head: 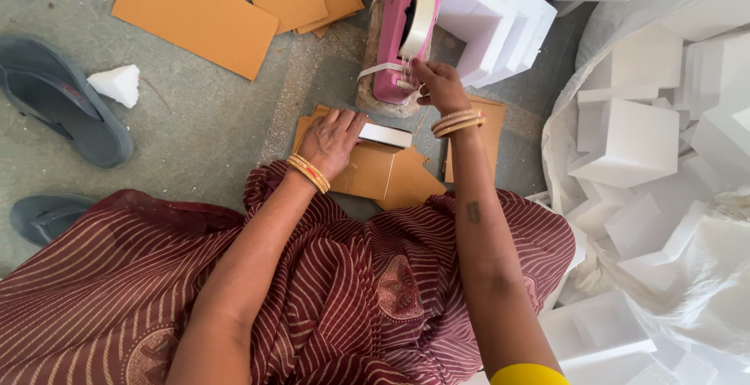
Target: The person folds small cardboard boxes by hand and inserts white foam inserts into them, using a tape dispenser to secure the cardboard.
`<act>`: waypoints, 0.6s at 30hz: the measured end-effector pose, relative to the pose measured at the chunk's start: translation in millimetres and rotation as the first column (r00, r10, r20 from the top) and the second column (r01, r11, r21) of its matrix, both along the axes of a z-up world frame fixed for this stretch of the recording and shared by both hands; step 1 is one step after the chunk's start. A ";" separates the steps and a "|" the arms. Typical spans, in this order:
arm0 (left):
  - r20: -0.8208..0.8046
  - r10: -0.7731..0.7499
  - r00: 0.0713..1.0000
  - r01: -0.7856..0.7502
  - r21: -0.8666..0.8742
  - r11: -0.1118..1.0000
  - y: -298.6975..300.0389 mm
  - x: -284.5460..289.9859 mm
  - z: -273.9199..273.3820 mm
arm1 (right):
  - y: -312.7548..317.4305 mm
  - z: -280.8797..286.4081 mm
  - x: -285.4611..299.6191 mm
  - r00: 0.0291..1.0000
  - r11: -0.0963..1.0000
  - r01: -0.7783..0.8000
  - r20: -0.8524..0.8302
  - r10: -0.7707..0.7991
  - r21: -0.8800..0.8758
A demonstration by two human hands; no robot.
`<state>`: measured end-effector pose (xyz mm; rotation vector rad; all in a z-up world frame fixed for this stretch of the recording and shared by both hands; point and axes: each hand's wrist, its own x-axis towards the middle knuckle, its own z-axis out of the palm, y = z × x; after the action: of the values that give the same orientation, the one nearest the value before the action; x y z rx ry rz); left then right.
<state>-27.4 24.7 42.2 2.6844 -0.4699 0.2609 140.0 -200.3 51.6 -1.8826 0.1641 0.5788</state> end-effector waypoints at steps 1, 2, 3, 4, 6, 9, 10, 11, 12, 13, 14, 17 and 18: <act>0.007 0.004 1.000 -0.004 0.015 1.000 0.5 0.1 0.7 | 1.9 2.3 5.1 1.000 0.999 -0.029 -0.006 0.029 -0.019; 0.012 0.005 1.000 -0.006 0.028 1.000 -0.6 -0.8 0.8 | 1.9 5.3 0.4 0.998 0.998 -0.057 -0.016 0.056 -0.040; 0.017 0.007 1.000 -0.008 0.041 0.999 -1.3 -1.1 0.5 | 1.3 8.9 -10.2 0.997 0.999 -0.046 0.069 0.045 0.011; 0.002 0.013 1.000 -0.013 0.044 0.999 -0.9 -0.6 -0.2 | 0.5 12.8 -26.6 0.988 0.997 -0.041 0.152 0.031 0.064; -0.029 0.026 0.999 -0.024 0.048 0.999 -1.6 0.1 -2.9 | -2.2 16.8 -72.1 0.971 0.991 -0.043 0.237 0.011 0.128; -0.053 0.045 0.998 -0.042 0.053 0.998 -5.9 5.4 -6.4 | -5.1 6.3 -148.8 0.979 0.955 -0.078 0.204 0.019 0.286; -0.057 0.036 0.998 -0.033 0.044 0.998 -9.0 8.2 -6.8 | -6.1 -1.1 -163.6 0.989 0.949 -0.036 0.148 -0.012 0.315; -0.061 0.027 0.998 -0.025 0.036 0.999 -12.4 11.0 -7.1 | -7.6 -9.8 -174.3 0.995 0.940 0.008 0.092 -0.042 0.341; -0.067 0.019 0.998 -0.017 0.028 0.999 -15.3 11.7 -7.4 | -8.9 -20.1 -181.0 0.997 0.929 0.053 0.033 -0.070 0.366; -0.067 0.011 0.998 -0.009 0.035 0.999 -19.5 13.3 -7.5 | -10.7 -30.6 -181.5 0.999 0.928 0.053 -0.012 -0.052 0.368; -0.066 0.001 0.998 0.001 0.043 0.999 -22.9 15.2 -6.8 | -11.7 -40.8 -177.6 0.998 0.927 0.054 -0.056 -0.035 0.372; -0.088 -0.003 0.996 0.005 0.022 1.000 -28.8 22.2 -3.0 | -13.8 -64.8 -158.7 0.983 0.915 0.139 -0.161 -0.083 0.379; -0.106 0.002 0.994 -0.002 0.008 1.000 -28.5 22.8 -2.8 | -12.9 -71.5 -154.4 0.974 0.908 0.181 -0.197 -0.112 0.378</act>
<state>-4.6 -3.8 39.4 2.6901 -0.4367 0.1165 -14.3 -213.2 -19.9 -1.4150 0.2784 0.6192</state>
